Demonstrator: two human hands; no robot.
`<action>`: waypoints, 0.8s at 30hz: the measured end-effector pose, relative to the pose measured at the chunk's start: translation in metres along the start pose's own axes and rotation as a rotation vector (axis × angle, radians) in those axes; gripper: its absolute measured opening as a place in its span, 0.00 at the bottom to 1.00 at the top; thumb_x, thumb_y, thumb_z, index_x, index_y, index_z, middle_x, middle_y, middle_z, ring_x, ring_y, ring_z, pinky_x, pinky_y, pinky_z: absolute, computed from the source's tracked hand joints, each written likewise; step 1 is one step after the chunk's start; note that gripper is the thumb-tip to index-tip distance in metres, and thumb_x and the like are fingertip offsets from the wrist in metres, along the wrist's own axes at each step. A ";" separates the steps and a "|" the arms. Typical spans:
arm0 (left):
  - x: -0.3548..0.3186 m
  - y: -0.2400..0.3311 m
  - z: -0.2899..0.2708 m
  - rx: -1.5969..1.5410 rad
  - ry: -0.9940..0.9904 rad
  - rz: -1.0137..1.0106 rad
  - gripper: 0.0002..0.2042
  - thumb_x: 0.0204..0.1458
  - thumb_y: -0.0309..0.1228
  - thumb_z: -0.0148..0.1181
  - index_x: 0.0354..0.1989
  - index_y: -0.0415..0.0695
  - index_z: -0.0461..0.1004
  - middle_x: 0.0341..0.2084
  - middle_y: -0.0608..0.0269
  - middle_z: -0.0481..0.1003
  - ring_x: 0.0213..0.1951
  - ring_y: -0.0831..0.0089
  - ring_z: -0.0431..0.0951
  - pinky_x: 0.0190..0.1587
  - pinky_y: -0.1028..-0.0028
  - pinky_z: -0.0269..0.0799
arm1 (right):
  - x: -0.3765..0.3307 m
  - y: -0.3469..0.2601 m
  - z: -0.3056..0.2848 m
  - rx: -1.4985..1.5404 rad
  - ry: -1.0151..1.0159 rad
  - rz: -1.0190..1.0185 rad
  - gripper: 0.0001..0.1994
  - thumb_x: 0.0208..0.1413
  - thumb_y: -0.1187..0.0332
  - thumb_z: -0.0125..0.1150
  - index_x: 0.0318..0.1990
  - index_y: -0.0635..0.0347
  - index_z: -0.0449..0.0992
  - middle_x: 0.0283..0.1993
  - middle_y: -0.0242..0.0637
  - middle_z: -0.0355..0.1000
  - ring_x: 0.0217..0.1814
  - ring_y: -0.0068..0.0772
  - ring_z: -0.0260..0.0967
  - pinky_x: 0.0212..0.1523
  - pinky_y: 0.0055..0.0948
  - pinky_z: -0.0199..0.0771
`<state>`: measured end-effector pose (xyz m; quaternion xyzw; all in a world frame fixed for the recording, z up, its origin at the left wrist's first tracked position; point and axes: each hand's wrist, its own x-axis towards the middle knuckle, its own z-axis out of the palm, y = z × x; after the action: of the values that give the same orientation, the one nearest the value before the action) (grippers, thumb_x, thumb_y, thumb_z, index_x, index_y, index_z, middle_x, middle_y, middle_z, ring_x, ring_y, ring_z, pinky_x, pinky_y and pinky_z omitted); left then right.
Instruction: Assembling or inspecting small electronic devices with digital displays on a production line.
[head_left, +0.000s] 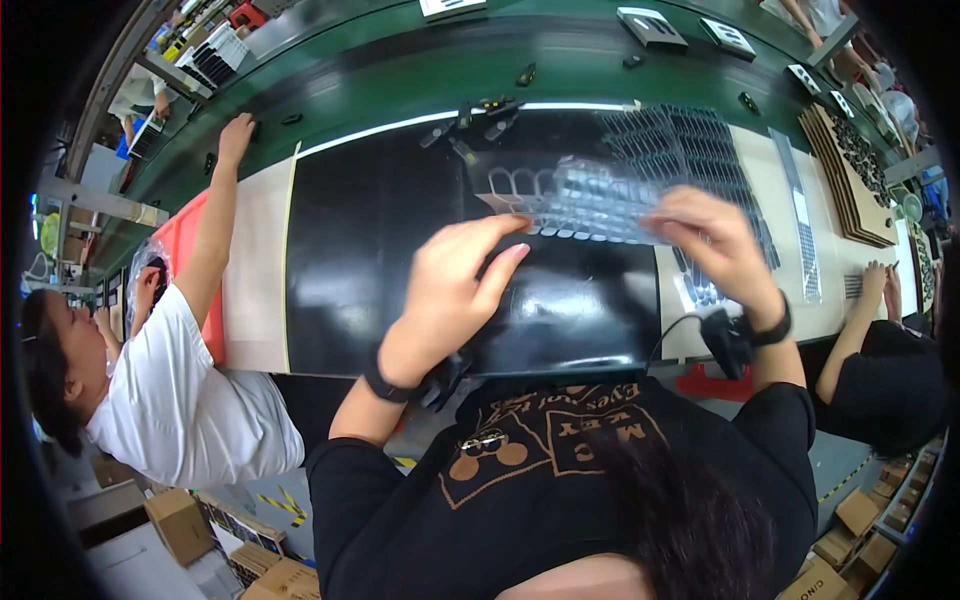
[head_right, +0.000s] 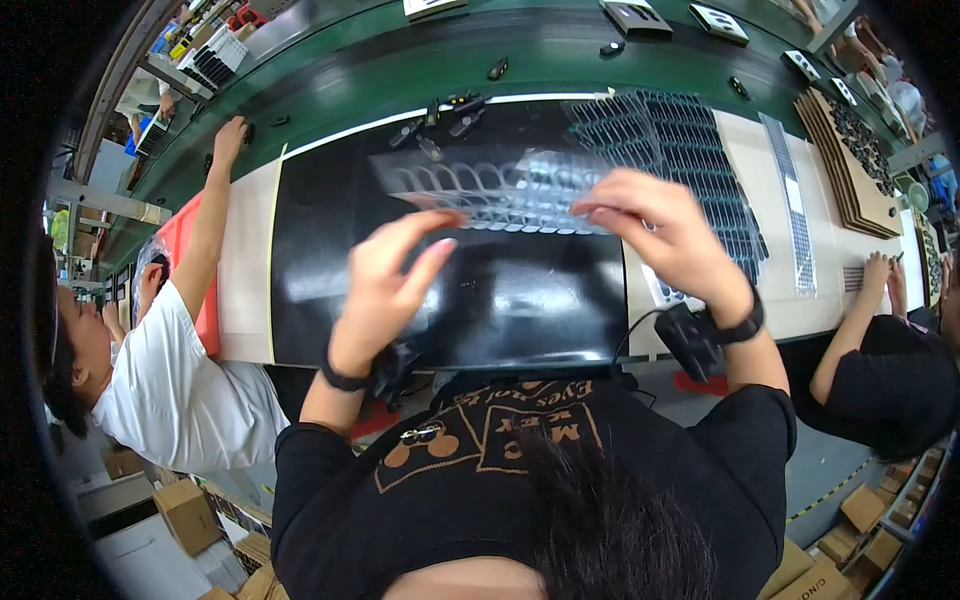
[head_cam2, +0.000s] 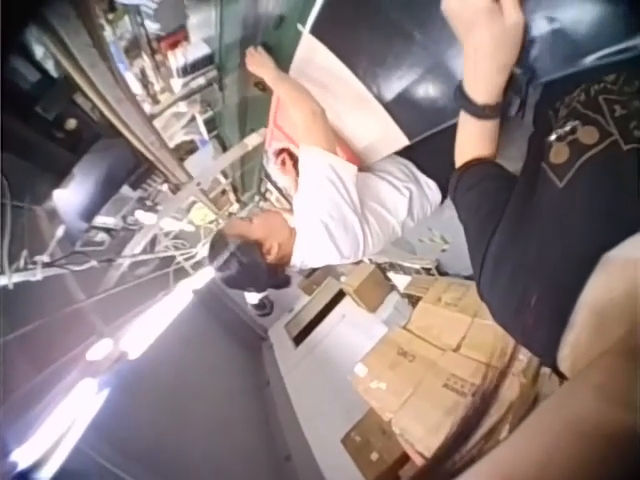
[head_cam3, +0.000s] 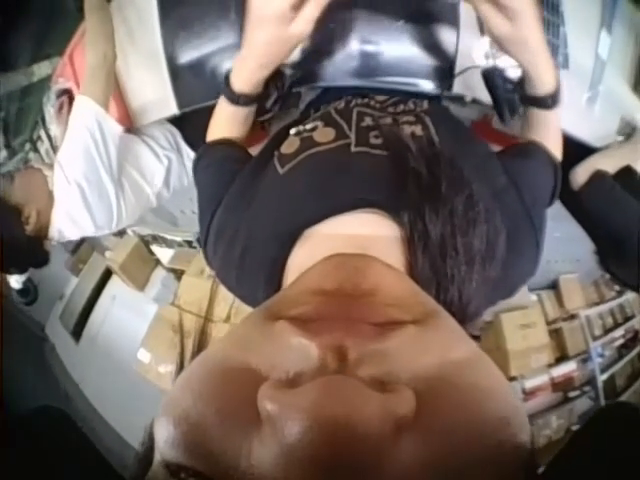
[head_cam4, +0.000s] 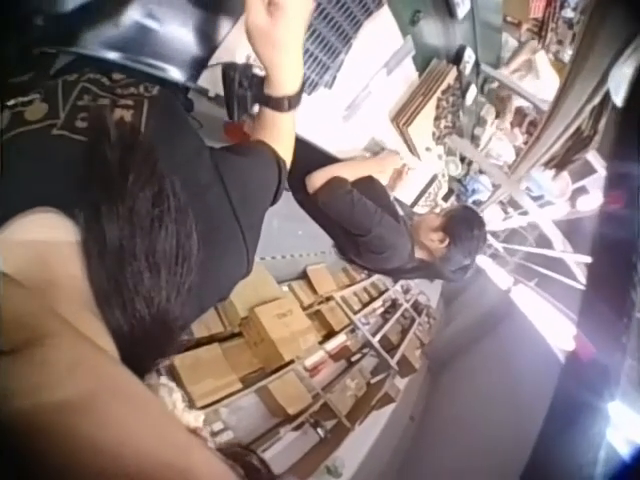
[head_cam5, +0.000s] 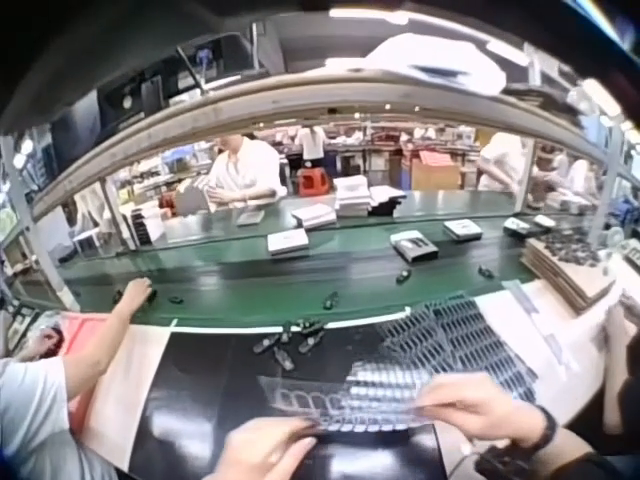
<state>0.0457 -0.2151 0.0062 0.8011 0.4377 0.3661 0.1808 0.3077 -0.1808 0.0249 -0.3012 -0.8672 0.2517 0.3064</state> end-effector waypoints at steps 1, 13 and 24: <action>0.007 0.020 -0.022 0.044 0.052 0.056 0.11 0.41 0.27 0.54 0.35 0.41 0.69 0.33 0.57 0.72 0.36 0.61 0.72 0.39 0.70 0.65 | 0.004 -0.023 -0.016 0.176 0.067 0.090 0.08 0.50 0.72 0.47 0.37 0.64 0.69 0.27 0.33 0.66 0.21 0.20 0.59 0.24 0.19 0.64; 0.069 -0.068 0.018 0.144 -0.175 -0.168 0.07 0.40 0.26 0.54 0.30 0.40 0.71 0.31 0.57 0.71 0.35 0.61 0.71 0.37 0.71 0.66 | 0.035 0.123 0.004 0.407 -0.136 1.059 0.13 0.51 0.64 0.48 0.37 0.66 0.67 0.20 0.30 0.65 0.13 0.17 0.57 0.15 0.16 0.62; 0.165 -0.168 0.118 0.153 -0.268 0.154 0.06 0.36 0.25 0.55 0.24 0.39 0.70 0.24 0.56 0.70 0.31 0.61 0.70 0.34 0.68 0.64 | 0.130 0.222 0.039 -0.343 -0.163 0.385 0.19 0.32 0.64 0.65 0.31 0.61 0.66 0.28 0.39 0.64 0.32 0.34 0.63 0.31 0.27 0.62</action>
<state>0.0956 0.0187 -0.1036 0.8853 0.3735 0.2344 0.1474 0.2805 0.0511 -0.0905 -0.4869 -0.8457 0.1780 0.1265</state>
